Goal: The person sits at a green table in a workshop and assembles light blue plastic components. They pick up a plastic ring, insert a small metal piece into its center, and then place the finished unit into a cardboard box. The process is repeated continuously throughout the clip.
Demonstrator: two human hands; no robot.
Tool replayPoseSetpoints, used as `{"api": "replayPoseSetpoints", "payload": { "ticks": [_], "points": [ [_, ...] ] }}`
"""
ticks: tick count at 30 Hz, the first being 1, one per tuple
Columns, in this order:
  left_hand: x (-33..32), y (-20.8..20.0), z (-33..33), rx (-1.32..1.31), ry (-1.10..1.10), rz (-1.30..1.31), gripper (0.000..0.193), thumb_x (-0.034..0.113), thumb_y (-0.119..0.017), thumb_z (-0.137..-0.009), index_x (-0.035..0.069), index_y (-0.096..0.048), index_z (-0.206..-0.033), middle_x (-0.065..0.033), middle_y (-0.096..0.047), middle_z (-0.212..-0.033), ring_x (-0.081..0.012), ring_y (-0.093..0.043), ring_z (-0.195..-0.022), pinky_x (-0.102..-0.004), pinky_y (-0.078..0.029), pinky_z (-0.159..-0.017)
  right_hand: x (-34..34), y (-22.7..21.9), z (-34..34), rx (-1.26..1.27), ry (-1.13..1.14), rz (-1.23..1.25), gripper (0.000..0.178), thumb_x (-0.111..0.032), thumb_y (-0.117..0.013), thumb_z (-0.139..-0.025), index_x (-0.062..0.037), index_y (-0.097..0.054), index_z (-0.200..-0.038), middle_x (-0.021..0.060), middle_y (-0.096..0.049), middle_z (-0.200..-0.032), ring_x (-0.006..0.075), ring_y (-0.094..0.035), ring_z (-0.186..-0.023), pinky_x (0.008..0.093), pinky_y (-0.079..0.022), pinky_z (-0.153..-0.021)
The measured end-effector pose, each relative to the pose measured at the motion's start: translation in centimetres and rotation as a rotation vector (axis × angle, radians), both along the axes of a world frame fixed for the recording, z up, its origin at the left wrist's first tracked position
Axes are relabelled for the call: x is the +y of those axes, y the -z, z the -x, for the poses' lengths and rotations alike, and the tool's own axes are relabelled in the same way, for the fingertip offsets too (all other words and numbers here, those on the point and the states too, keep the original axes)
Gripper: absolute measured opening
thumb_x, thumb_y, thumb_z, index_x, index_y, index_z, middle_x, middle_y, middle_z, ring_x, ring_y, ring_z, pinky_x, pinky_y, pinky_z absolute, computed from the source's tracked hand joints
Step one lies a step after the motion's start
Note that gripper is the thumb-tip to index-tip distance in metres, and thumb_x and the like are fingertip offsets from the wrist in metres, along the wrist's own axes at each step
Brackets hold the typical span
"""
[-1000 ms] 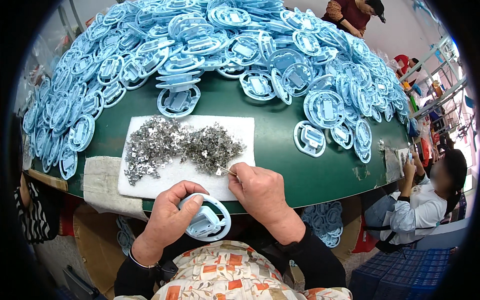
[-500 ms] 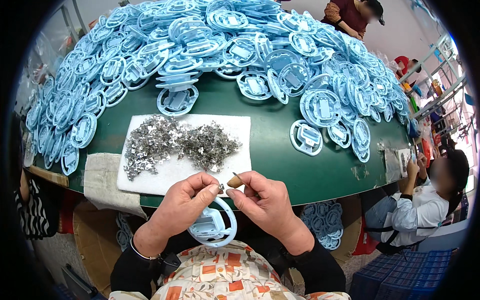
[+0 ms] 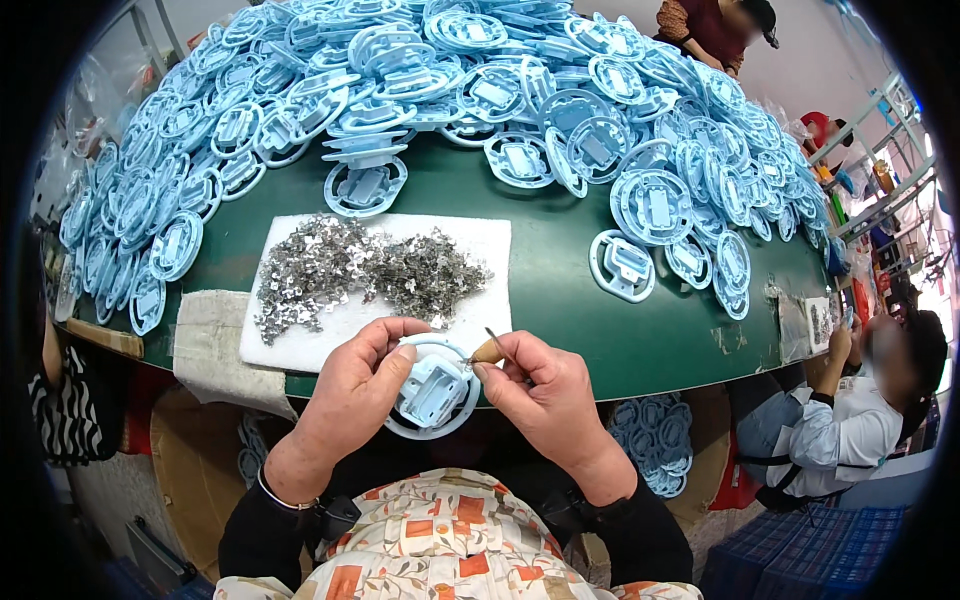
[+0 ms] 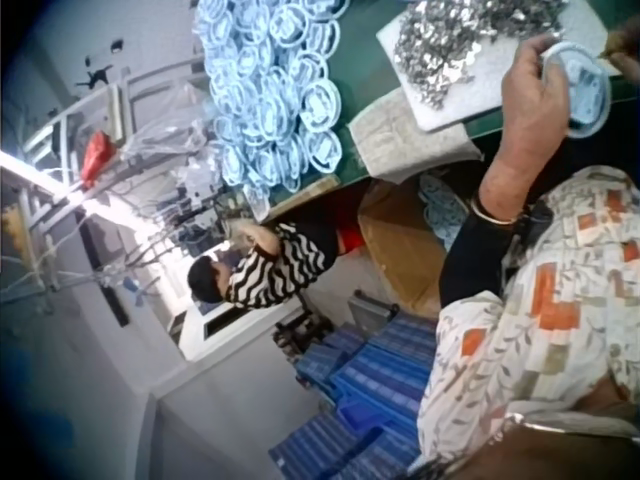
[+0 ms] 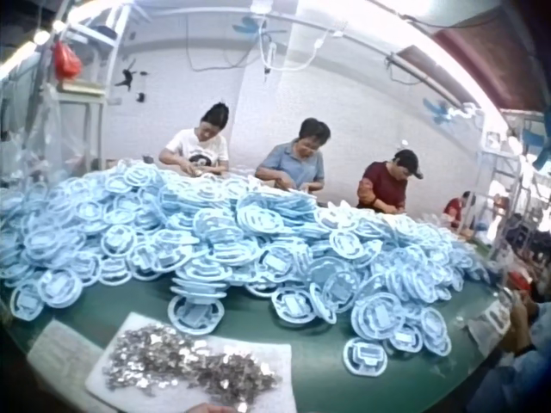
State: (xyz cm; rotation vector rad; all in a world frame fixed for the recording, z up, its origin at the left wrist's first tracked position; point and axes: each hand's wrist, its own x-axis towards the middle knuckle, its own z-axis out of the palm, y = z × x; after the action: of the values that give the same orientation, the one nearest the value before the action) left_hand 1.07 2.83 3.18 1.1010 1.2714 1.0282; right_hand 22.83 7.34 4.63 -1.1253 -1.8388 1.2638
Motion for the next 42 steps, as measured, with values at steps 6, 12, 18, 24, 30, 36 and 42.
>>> {"api": "replayPoseSetpoints", "payload": {
  "ticks": [6, 12, 18, 24, 30, 36, 42],
  "points": [
    [0.3, 1.1, 0.1, 0.043, -0.052, 0.023, 0.032, 0.010, -0.052, -0.104, -0.006, -0.056, -0.132, -0.0057, -0.069, -0.101, -0.0052, -0.060, -0.085, -0.0212, -0.050, -0.074, -0.1, 0.4, 0.9, -0.242, -0.060, -0.325, 0.011, -0.004, -0.073, -0.085, -0.0034, -0.067, -0.095, 0.0082, -0.066, -0.068, 0.0159, -0.064, -0.056, 0.0283, -0.049, -0.053],
    [0.6, 0.8, 0.1, 0.036, -0.043, 0.018, 0.032, 0.010, -0.052, -0.104, -0.007, -0.058, -0.130, -0.0023, -0.067, -0.093, -0.0025, -0.055, -0.076, -0.0197, -0.046, -0.065, 0.1, 0.2, 1.7, -0.433, -0.102, -0.505, 0.014, -0.008, -0.075, -0.081, -0.0069, -0.065, -0.092, 0.0088, -0.066, -0.067, 0.0256, -0.067, -0.059, 0.0364, -0.051, -0.053],
    [0.6, 0.7, 0.3, 0.076, -0.015, 0.025, 0.031, 0.010, -0.052, -0.104, -0.006, -0.060, -0.129, -0.0010, -0.067, -0.089, -0.0022, -0.054, -0.074, -0.0196, -0.045, -0.063, 0.5, -1.4, 2.5, -0.516, -0.105, -0.462, 0.016, -0.011, -0.075, -0.083, -0.0089, -0.066, -0.096, 0.0091, -0.065, -0.066, 0.0264, -0.066, -0.058, 0.0372, -0.050, -0.052],
    [0.6, 1.1, 0.2, 0.042, -0.035, 0.011, 0.031, 0.010, -0.052, -0.104, -0.006, -0.060, -0.129, -0.0022, -0.068, -0.091, -0.0033, -0.056, -0.076, -0.0206, -0.046, -0.065, 0.3, -1.2, 1.9, -0.384, 0.027, -0.268, 0.016, -0.013, -0.077, -0.086, -0.0077, -0.067, -0.096, 0.0083, -0.063, -0.064, 0.0204, -0.062, -0.052, 0.0320, -0.046, -0.049],
    [0.6, 1.1, 0.2, 0.048, -0.030, 0.018, 0.031, 0.011, -0.052, -0.104, -0.007, -0.059, -0.128, -0.0047, -0.070, -0.096, -0.0045, -0.060, -0.081, -0.0212, -0.049, -0.070, -0.4, 0.0, 2.1, -0.349, 0.023, -0.233, 0.013, -0.010, -0.076, -0.087, -0.0051, -0.067, -0.095, 0.0070, -0.060, -0.060, 0.0142, -0.058, -0.049, 0.0285, -0.043, -0.048],
    [0.4, 1.6, 0.5, -0.170, -0.056, 0.038, 0.032, 0.011, -0.052, -0.104, -0.006, -0.058, -0.130, -0.0063, -0.070, -0.104, -0.0064, -0.063, -0.087, -0.0229, -0.053, -0.076, -0.8, 1.0, 0.8, -0.151, 0.160, -0.190, 0.018, -0.014, -0.070, -0.096, 0.0010, -0.064, -0.103, 0.0003, -0.057, -0.068, 0.0049, -0.048, -0.056, 0.0221, -0.040, -0.051],
    [-0.6, 0.4, 0.6, -0.237, 0.014, 0.056, 0.033, 0.011, -0.050, -0.104, -0.004, -0.055, -0.134, -0.0066, -0.067, -0.113, -0.0078, -0.062, -0.098, -0.0235, -0.052, -0.087, -1.1, 0.5, 0.6, 0.261, 0.048, 0.385, 0.019, -0.017, -0.064, -0.102, 0.0016, -0.064, -0.103, -0.0014, -0.063, -0.082, 0.0039, -0.054, -0.070, 0.0200, -0.044, -0.063]
  ]
}}
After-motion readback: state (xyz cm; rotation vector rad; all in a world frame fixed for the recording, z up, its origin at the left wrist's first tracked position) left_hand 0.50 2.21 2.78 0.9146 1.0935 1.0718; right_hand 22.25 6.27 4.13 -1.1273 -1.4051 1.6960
